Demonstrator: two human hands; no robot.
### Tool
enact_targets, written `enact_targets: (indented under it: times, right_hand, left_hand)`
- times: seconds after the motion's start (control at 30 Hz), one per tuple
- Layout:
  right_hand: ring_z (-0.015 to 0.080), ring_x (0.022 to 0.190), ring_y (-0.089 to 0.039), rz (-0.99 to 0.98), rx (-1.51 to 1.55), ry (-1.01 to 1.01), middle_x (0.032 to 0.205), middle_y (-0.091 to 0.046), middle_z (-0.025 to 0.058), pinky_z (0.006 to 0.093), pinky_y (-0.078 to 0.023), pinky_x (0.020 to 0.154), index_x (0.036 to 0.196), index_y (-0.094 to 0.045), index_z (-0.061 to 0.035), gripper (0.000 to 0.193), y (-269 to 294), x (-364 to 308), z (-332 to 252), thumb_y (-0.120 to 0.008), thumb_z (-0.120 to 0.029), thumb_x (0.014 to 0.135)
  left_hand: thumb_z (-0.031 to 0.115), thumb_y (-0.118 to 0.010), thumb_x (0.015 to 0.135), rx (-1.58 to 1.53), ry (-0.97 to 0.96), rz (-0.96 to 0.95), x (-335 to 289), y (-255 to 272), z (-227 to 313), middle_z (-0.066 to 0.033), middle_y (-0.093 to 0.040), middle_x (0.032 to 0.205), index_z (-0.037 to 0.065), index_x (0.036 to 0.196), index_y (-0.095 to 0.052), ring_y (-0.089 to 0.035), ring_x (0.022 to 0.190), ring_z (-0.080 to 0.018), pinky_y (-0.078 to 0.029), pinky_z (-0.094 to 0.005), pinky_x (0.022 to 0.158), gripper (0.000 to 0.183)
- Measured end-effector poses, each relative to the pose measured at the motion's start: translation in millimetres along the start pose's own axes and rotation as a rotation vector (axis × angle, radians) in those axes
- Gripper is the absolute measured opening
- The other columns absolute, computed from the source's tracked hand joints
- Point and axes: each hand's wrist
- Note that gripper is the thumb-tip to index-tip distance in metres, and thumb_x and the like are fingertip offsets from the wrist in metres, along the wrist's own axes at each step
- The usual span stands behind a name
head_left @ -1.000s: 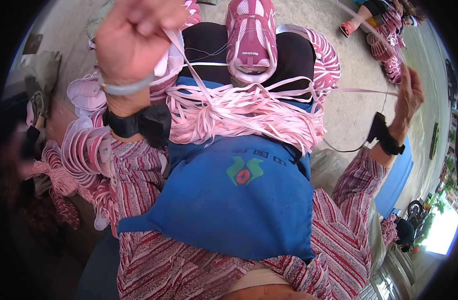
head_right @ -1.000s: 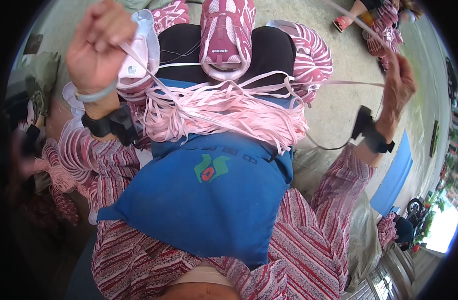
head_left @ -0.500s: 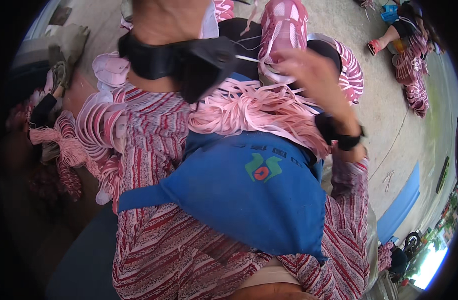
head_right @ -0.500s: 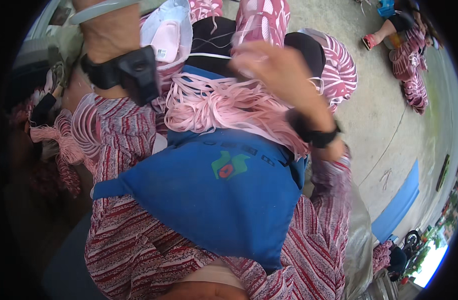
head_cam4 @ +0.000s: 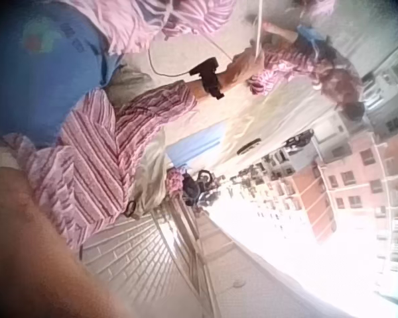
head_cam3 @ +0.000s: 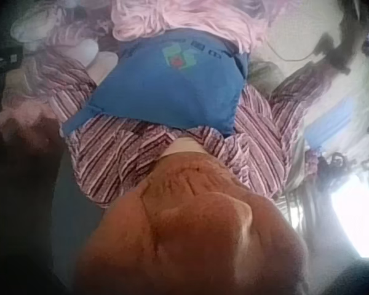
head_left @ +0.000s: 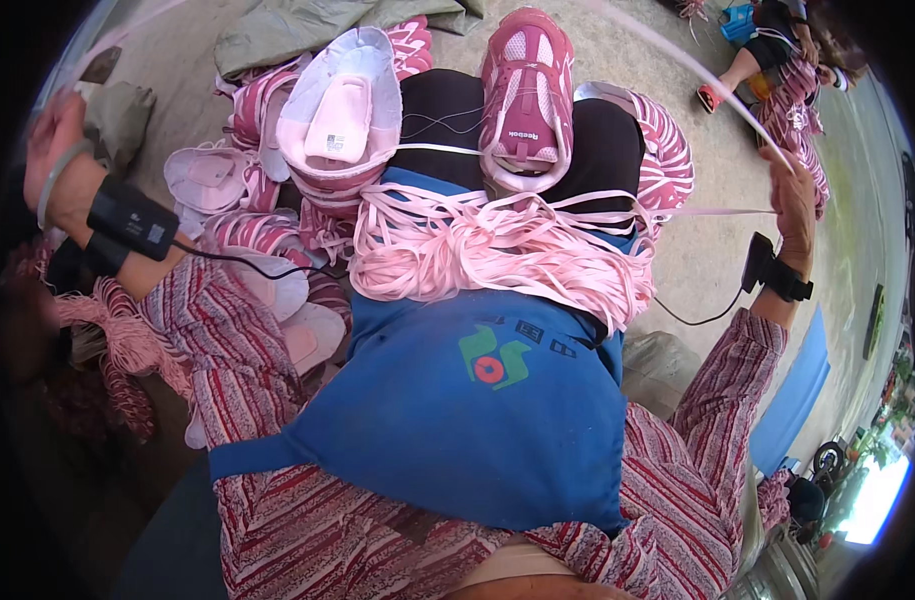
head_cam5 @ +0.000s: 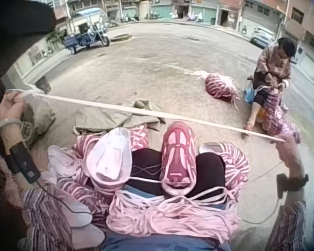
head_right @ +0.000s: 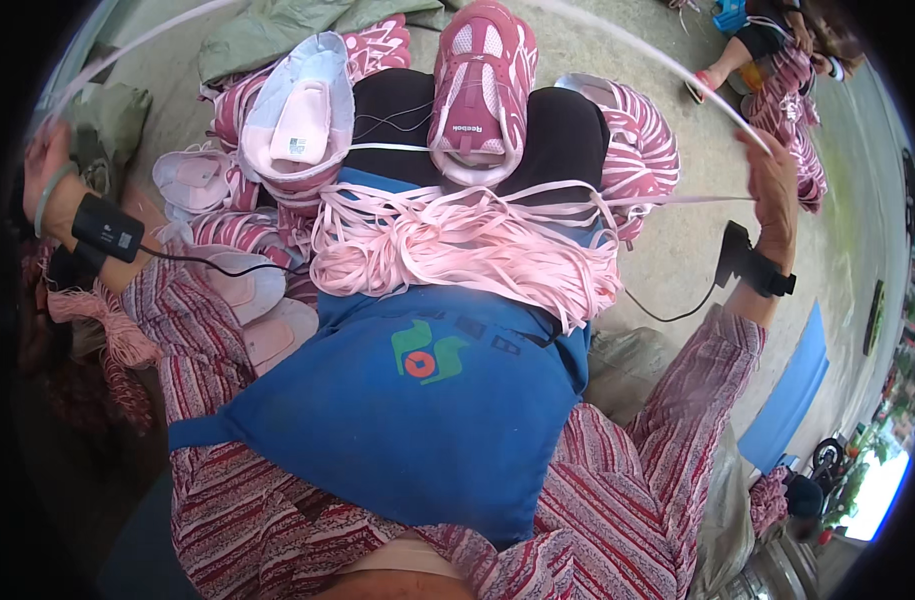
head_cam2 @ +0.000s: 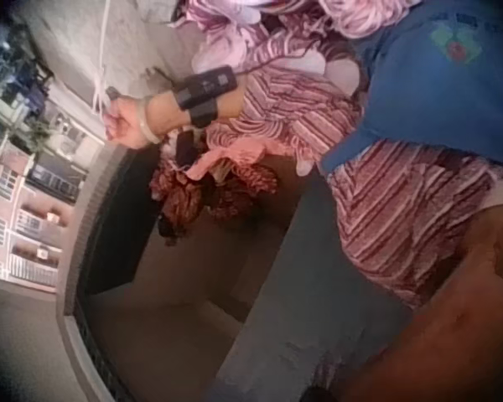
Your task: Lacing multiple pairs of pink athletic shoes from a large pile.
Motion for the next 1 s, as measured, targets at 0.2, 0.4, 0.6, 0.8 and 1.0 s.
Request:
enact_targets:
  times: [0.2,0.4,0.6,0.8,1.0]
  right_hand:
    - [0.0033,0.045,-0.029,0.468,0.764,0.007,0.057,-0.035,-0.0083,0.0199,-0.021,0.04,0.1,-0.063,0.0027,0.032,-1.2,22.7,6.2,-0.047,-0.024,0.095]
    - [0.0026,0.05,-0.025,0.094,0.3,0.548,0.061,-0.031,-0.0071,0.0186,-0.019,0.043,0.102,-0.061,0.0017,0.036,-128.1,-40.7,-134.6,-0.039,-0.027,0.098]
    - [0.0047,0.066,-0.047,-0.399,0.411,0.316,0.072,-0.056,-0.0033,0.0208,-0.038,0.059,0.091,-0.066,0.0007,0.028,-193.5,-76.9,-118.4,-0.059,-0.026,0.088]
    - [0.0024,0.063,-0.045,-0.491,0.185,0.048,0.068,-0.052,-0.0061,0.0178,-0.037,0.057,0.09,-0.064,0.0001,0.017,-178.6,-93.6,-81.3,-0.063,-0.016,0.084]
    - [0.0024,0.061,-0.042,-0.683,0.083,-0.048,0.065,-0.046,-0.0075,0.0187,-0.035,0.054,0.092,-0.063,-0.0018,0.018,-152.6,-96.2,-54.8,-0.067,-0.013,0.078]
  left_hand:
    - [0.0,-0.034,0.082,0.383,-0.275,0.228,-28.5,-11.8,-108.4,-0.0035,-0.03,0.064,0.006,0.07,-0.036,-0.036,0.064,-0.0171,-0.031,-0.0382,0.071,0.014]
    - [0.006,-0.042,0.088,0.577,-0.028,-0.597,-99.3,-79.4,-284.8,-0.0024,-0.042,0.061,0.002,0.076,-0.049,-0.048,0.062,-0.0152,-0.043,-0.0322,0.067,0.014]
    - [0.035,-0.055,0.091,1.159,0.436,-0.379,-183.7,-85.5,-355.4,-0.0012,-0.052,0.06,0.002,0.075,-0.061,-0.05,0.055,-0.0087,-0.04,-0.0242,0.05,0.038]
    - [0.024,-0.061,0.089,1.423,0.55,-0.191,-223.6,-20.8,-320.1,0.0004,-0.044,0.054,-0.001,0.066,-0.056,-0.04,0.053,-0.0053,-0.034,-0.0246,0.047,0.034]
    - [0.02,-0.066,0.085,1.568,0.572,-0.207,-220.5,-14.2,-297.7,0.0012,-0.047,0.055,0.0,0.067,-0.058,-0.04,0.053,-0.0053,-0.034,-0.0244,0.047,0.028]
Point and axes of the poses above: each hand's wrist, its own x-axis towards the middle knuckle, its own y-axis out of the back of the hand, z = x × y
